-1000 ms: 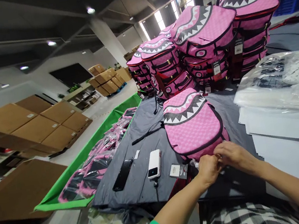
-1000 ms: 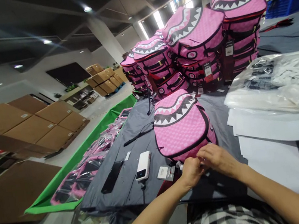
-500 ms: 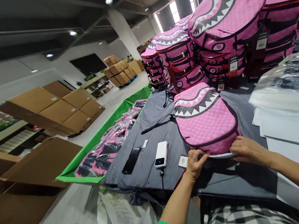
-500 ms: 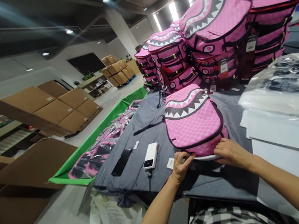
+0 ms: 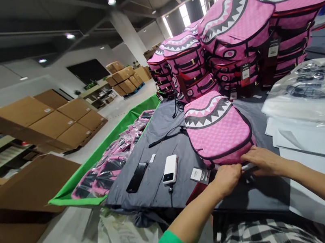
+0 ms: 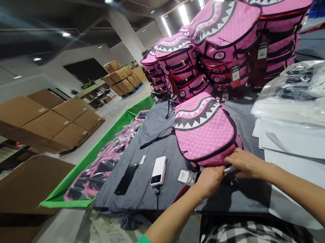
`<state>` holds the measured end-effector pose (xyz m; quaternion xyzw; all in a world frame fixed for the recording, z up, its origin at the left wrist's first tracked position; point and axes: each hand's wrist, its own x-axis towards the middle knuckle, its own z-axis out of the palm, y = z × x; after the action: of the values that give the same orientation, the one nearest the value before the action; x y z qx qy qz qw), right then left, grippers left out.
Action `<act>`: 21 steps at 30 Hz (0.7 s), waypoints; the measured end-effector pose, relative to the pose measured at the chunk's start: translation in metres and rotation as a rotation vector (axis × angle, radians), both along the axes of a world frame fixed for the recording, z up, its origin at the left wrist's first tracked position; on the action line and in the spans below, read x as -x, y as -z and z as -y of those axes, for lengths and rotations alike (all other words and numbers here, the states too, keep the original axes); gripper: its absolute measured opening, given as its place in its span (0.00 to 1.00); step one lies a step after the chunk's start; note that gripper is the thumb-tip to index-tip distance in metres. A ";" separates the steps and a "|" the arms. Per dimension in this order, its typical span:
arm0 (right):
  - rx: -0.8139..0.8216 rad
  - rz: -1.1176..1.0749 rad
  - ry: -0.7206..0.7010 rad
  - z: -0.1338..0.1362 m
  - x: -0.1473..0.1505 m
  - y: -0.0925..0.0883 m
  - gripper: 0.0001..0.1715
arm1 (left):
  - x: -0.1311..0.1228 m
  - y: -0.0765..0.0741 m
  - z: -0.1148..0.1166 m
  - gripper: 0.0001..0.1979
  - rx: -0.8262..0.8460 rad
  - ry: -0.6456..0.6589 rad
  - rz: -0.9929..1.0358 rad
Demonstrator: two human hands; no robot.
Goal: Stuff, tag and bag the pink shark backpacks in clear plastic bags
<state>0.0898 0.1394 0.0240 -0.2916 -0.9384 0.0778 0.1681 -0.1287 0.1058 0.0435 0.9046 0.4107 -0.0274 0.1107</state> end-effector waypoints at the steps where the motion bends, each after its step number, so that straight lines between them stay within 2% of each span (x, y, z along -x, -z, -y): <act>1: 0.002 0.013 0.009 0.002 -0.002 -0.003 0.20 | -0.003 0.003 -0.003 0.17 0.017 0.011 -0.028; 3: -0.057 0.055 0.044 0.004 -0.001 -0.005 0.22 | -0.002 0.009 -0.005 0.16 0.019 0.044 -0.025; 6: -0.171 0.092 0.058 0.004 0.006 -0.001 0.17 | 0.003 0.011 -0.007 0.13 0.029 0.052 -0.018; 8: -0.208 0.092 0.031 0.002 0.010 0.005 0.14 | 0.003 0.005 -0.010 0.10 0.039 0.043 -0.017; 10: -0.246 0.080 0.019 -0.001 0.011 0.010 0.13 | -0.002 -0.007 -0.018 0.17 0.113 0.062 0.052; 13: -0.292 0.042 0.028 -0.004 0.006 0.016 0.05 | -0.014 -0.024 -0.036 0.26 0.366 0.088 0.223; 15: -0.319 0.012 0.040 -0.005 0.001 0.019 0.03 | -0.022 -0.027 -0.046 0.30 0.541 0.044 0.305; 17: -0.341 -0.018 0.055 -0.007 -0.002 0.023 0.03 | -0.028 -0.023 -0.050 0.33 0.747 -0.034 0.384; 19: -0.355 -0.050 0.085 -0.007 -0.001 0.024 0.04 | -0.030 -0.016 -0.049 0.32 0.959 -0.087 0.453; 21: -0.362 -0.075 0.123 -0.003 0.000 0.021 0.08 | -0.027 -0.009 -0.044 0.30 1.062 -0.095 0.482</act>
<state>0.0894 0.1425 0.0025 -0.3105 -0.9105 -0.0920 0.2571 -0.1015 0.1500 0.0529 0.6867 0.3440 -0.0177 0.6402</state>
